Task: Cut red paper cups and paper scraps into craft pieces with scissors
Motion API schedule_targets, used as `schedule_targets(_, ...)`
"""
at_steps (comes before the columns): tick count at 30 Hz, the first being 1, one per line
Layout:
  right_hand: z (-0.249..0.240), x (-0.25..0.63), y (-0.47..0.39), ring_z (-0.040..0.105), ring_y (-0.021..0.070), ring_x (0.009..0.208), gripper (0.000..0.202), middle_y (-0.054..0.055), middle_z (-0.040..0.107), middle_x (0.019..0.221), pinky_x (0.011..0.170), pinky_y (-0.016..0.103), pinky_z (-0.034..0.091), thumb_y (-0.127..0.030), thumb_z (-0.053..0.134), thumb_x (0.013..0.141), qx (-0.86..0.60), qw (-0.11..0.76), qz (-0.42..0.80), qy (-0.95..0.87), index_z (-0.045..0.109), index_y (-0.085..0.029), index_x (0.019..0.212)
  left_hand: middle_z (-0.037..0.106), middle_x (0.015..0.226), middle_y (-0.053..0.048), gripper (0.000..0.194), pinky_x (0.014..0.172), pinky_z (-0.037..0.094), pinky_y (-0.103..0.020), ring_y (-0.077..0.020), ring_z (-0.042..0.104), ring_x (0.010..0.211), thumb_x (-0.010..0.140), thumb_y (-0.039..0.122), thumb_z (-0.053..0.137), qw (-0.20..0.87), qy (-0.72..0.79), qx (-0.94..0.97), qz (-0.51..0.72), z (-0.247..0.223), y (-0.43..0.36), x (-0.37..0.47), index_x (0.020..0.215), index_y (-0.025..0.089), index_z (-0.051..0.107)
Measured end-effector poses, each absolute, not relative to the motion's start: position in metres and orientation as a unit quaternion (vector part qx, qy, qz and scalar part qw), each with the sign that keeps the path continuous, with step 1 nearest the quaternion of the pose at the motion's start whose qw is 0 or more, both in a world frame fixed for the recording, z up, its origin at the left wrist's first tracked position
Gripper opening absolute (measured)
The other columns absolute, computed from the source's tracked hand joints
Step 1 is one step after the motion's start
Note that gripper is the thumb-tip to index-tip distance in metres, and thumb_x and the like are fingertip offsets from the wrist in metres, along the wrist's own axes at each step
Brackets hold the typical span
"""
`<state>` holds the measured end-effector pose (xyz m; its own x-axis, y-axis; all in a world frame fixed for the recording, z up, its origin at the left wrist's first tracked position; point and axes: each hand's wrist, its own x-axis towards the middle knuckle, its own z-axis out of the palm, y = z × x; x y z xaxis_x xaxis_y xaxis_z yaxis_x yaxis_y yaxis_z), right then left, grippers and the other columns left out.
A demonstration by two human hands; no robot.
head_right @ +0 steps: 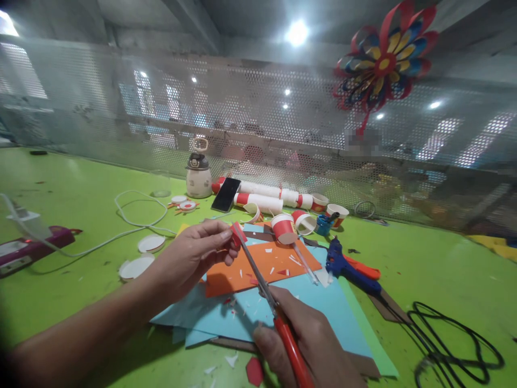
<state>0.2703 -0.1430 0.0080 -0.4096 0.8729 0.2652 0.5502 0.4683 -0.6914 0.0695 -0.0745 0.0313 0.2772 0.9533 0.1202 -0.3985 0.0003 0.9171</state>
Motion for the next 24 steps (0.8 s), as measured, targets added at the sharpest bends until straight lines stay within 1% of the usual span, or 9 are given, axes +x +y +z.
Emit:
schedule_targets(2,0.0072,0.2703,-0.1427,0.058,0.0151,0.067,0.026,-0.002,0.062,0.077,0.062,0.026,0.045,-0.045,0.045,0.091,-0.445,0.317,0.258,-0.797,0.056,-0.026,0.104,0.059,0.066,-0.003,0.013,0.061,0.043,-0.025,-0.0112,0.054,0.062,0.08,0.018,0.061,0.642,0.294,0.474,0.526,0.031,-0.0744,0.0695,0.069,0.012,0.059)
schedule_targets(6,0.0061,0.2703,-0.1425,0.061,0.0192,0.072,0.03,0.001,0.062,0.077,0.06,0.028,0.046,-0.046,0.046,0.09,-0.446,0.322,0.254,-0.796,0.057,-0.024,0.106,0.058,0.066,-0.002,0.013,0.059,0.041,-0.024,-0.011,0.053,0.061,0.08,0.02,0.062,0.637,0.298,0.478,0.527,0.0305,-0.0738,0.0691,0.069,0.013,0.06)
schedule_targets(10,0.0045,0.2691,-0.144,0.061,0.0187,0.068,0.037,0.001,0.064,0.076,0.06,0.029,0.048,-0.053,0.043,0.09,-0.456,0.326,0.252,-0.789,0.058,-0.025,0.109,0.058,0.066,-0.002,0.014,0.058,0.039,-0.024,-0.0109,0.053,0.061,0.08,0.021,0.062,0.635,0.299,0.482,0.524,0.0298,-0.0737,0.0693,0.069,0.013,0.06)
schedule_targets(13,0.003,0.2676,-0.1457,0.061,0.0196,0.07,0.041,0.001,0.065,0.077,0.059,0.028,0.047,-0.057,0.04,0.091,-0.468,0.336,0.248,-0.779,0.058,-0.026,0.111,0.058,0.067,-0.002,0.013,0.058,0.04,-0.025,-0.0111,0.052,0.062,0.08,0.021,0.062,0.636,0.295,0.483,0.525,0.0295,-0.0742,0.0694,0.069,0.013,0.06)
schedule_targets(16,0.0025,0.2671,-0.1464,0.059,0.0177,0.067,0.04,0.001,0.065,0.079,0.061,0.028,0.047,-0.056,0.041,0.091,-0.466,0.343,0.251,-0.776,0.058,-0.025,0.111,0.058,0.067,-0.002,0.014,0.059,0.04,-0.025,-0.0111,0.052,0.062,0.08,0.021,0.062,0.637,0.296,0.482,0.523,0.0298,-0.0742,0.0692,0.069,0.013,0.06)
schedule_targets(18,0.0029,0.2675,-0.146,0.058,0.0168,0.065,0.039,0.0,0.064,0.076,0.06,0.027,0.046,-0.054,0.043,0.091,-0.469,0.335,0.25,-0.778,0.058,-0.024,0.11,0.058,0.066,-0.002,0.014,0.059,0.04,-0.025,-0.011,0.052,0.062,0.08,0.021,0.061,0.637,0.298,0.482,0.522,0.0299,-0.0739,0.0689,0.069,0.013,0.06)
schedule_targets(21,0.0034,0.2687,-0.145,0.059,0.0171,0.066,0.037,0.0,0.063,0.076,0.06,0.027,0.046,-0.051,0.044,0.09,-0.47,0.317,0.251,-0.784,0.058,-0.022,0.109,0.058,0.067,-0.002,0.014,0.059,0.04,-0.024,-0.0106,0.052,0.061,0.081,0.021,0.06,0.638,0.296,0.483,0.521,0.0298,-0.0735,0.0687,0.069,0.013,0.059)
schedule_targets(24,0.0029,0.2694,-0.1443,0.059,0.0178,0.067,0.034,0.001,0.064,0.075,0.06,0.027,0.046,-0.048,0.046,0.09,-0.469,0.318,0.247,-0.786,0.059,-0.022,0.108,0.058,0.066,-0.003,0.015,0.058,0.04,-0.024,-0.0104,0.052,0.06,0.081,0.02,0.059,0.638,0.294,0.485,0.521,0.0296,-0.0737,0.0687,0.068,0.013,0.059)
